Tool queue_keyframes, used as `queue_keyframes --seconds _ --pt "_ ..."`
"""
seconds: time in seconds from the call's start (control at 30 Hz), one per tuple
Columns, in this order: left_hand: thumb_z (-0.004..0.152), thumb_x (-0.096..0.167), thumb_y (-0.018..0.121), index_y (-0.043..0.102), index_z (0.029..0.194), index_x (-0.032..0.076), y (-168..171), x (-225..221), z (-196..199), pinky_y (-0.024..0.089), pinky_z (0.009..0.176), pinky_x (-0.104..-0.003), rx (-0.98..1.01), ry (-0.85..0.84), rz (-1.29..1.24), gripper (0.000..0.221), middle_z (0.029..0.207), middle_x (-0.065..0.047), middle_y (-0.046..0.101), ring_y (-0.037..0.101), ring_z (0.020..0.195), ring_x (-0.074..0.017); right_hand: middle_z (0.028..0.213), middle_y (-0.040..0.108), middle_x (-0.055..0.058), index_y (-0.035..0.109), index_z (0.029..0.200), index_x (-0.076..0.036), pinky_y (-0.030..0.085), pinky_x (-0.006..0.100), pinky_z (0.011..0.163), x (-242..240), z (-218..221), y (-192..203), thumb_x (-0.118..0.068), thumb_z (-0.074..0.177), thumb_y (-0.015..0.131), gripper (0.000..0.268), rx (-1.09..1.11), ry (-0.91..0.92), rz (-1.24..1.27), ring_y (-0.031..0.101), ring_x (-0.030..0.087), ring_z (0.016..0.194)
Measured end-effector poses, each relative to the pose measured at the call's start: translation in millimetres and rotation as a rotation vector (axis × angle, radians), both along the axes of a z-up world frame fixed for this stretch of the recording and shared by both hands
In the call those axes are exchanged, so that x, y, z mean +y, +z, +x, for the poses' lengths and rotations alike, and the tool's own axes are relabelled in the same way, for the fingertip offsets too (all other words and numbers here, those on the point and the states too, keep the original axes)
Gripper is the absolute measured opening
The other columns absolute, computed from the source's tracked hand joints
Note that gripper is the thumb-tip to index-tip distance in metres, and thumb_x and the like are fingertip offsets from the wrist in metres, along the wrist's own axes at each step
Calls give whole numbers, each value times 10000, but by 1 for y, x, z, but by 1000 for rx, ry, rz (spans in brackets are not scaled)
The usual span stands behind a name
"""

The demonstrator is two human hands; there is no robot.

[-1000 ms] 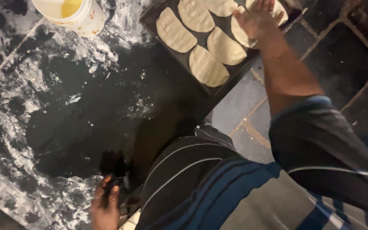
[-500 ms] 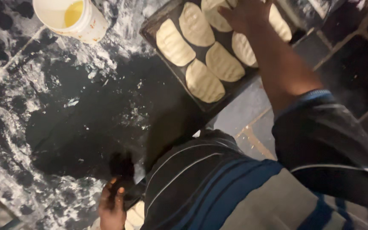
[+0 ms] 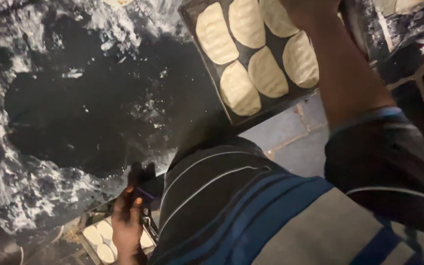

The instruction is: The person flattens small balls of dough by hand on a floured surface, folds them over, and places the folded dough pieces onto a rectangular metal tray.

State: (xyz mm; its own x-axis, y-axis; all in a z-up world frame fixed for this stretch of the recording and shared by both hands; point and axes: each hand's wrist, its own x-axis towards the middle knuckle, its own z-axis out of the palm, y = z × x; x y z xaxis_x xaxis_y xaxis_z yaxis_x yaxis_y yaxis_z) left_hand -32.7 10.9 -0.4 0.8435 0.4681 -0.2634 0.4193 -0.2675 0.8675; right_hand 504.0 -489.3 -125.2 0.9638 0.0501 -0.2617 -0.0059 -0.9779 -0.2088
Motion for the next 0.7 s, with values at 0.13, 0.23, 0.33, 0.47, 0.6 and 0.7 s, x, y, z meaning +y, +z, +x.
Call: queue_keyframes --seconds 0.13,0.23,0.33,0.47,0.6,0.7 --pt "1010 91 625 562 1414 -25 2 -10 4 455 919 -275 88 116 -97 425 1239 -114 665 593 1072 -152 1535 429 338 366 1527 121 195 750 1055 41 -34 20 -654 1054 442 911 -394 278 -71 424 476 1372" --pt "1016 91 626 570 1434 -14 9 -21 -2 438 857 -289 142 138 -87 434 1194 -118 661 568 1006 -162 1661 170 278 125 1580 49 108 709 1136 57 -57 25 -649 983 463 979 -115 246 -34 199 441 1519" --pt "989 79 627 540 1416 -19 10 -25 1 461 982 -264 15 90 -82 447 1283 -84 655 603 1137 -140 1716 147 313 118 1703 23 89 724 1255 62 -59 40 -664 1107 402 952 -11 138 140 165 450 1610" --pt "1005 74 629 562 1397 -34 5 -29 -5 456 995 -282 48 66 2 412 1255 -112 672 603 1133 -161 1710 71 272 123 1644 15 60 731 1200 56 -74 50 -634 1005 456 970 -34 216 25 86 438 1590" --pt "998 80 622 547 1402 -31 -2 -31 -8 466 1028 -299 -4 117 -76 426 1273 -123 671 627 1169 -182 1706 101 280 150 1646 13 77 710 1206 51 -74 41 -601 1037 450 915 11 187 36 110 446 1587" --pt "1023 79 614 552 1403 -34 -4 -34 -13 441 1061 -299 -26 122 -83 402 1329 -126 650 593 1215 -181 1684 178 313 209 1636 38 130 635 1229 25 -71 20 -566 1074 482 868 -55 263 91 176 492 1551"
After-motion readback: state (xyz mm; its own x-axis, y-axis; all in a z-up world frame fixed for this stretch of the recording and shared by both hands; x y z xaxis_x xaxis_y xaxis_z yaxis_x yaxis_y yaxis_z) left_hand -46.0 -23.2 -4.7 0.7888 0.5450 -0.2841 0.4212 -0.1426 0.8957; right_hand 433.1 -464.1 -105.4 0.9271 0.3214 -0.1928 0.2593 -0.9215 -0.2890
